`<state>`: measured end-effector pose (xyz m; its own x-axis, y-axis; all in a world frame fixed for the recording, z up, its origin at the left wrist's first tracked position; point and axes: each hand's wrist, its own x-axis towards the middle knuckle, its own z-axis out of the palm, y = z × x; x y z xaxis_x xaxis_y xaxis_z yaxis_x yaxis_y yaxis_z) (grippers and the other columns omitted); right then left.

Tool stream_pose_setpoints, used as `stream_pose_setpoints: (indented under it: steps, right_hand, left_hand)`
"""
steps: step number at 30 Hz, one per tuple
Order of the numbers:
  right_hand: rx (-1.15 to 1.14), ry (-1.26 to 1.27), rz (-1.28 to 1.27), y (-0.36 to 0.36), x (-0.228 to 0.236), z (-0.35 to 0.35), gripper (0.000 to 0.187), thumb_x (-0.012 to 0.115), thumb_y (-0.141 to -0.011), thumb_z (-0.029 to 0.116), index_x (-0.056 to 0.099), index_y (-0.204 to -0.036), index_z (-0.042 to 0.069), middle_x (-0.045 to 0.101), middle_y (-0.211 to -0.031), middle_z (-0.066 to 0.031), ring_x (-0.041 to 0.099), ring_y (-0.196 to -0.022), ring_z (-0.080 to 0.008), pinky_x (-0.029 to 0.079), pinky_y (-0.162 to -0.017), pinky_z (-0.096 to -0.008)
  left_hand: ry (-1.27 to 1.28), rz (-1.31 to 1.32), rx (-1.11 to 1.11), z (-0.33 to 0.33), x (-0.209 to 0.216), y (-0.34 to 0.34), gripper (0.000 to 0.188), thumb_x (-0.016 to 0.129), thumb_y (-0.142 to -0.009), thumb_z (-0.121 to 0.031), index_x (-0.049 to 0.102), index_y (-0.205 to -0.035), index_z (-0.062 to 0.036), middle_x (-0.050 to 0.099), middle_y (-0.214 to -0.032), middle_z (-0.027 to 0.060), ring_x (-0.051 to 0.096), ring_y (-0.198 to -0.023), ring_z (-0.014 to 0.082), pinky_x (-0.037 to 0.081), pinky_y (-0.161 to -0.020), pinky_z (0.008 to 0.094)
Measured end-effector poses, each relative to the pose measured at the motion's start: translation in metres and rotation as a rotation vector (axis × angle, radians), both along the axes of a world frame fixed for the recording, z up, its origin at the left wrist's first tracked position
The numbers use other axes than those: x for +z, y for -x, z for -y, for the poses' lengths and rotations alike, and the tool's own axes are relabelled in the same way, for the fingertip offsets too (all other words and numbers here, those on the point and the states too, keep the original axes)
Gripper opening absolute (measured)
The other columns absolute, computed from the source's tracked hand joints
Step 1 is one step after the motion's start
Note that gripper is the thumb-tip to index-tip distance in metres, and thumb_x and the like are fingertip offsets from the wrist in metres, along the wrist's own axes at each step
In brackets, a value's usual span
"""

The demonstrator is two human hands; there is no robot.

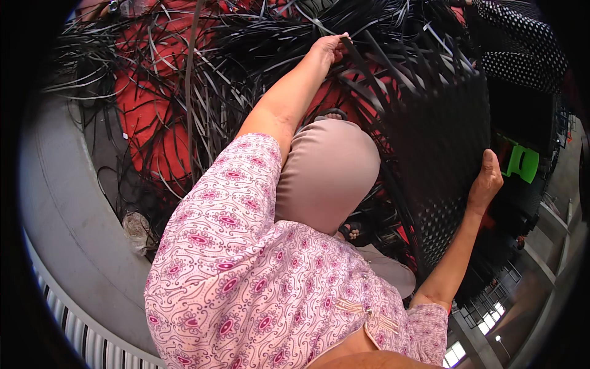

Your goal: The person weaves black strips onto a furniture frame by hand, trims the ends with scissors, and secures them using a pneumatic stapler.

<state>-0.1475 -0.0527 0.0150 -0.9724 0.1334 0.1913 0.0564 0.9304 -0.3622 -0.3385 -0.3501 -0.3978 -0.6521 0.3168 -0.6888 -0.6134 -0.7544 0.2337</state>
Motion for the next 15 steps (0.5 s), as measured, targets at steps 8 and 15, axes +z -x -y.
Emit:
stream_pose_setpoints:
  steps: [8,15]
  right_hand:
    - [0.009,0.188,0.034,-0.034,0.036,-0.083,0.056,0.046,-0.102,0.048,0.065,-0.101,-0.005,0.062,-0.088,0.0002,0.052,-0.081,-0.0103,0.042,-0.076,-0.0263]
    - [-0.073,0.098,-0.085,-0.083,0.039,-0.112,0.066,0.040,-0.101,0.054,0.066,-0.102,-0.006,0.066,-0.091,-0.0040,0.057,-0.085,-0.0128,0.043,-0.081,-0.0277]
  left_hand:
    - [-0.184,-0.160,-0.129,-0.021,0.003,-0.007,0.011,0.075,-0.085,-0.012,0.069,-0.092,-0.0062,0.072,-0.084,0.0045,0.072,-0.078,0.0180,0.061,-0.077,0.0345]
    - [0.048,-0.196,-0.407,-0.073,0.007,-0.024,0.020,0.080,-0.082,-0.028,0.069,-0.083,-0.0115,0.064,-0.065,-0.0045,0.054,-0.051,0.0066,0.037,-0.044,0.0165]
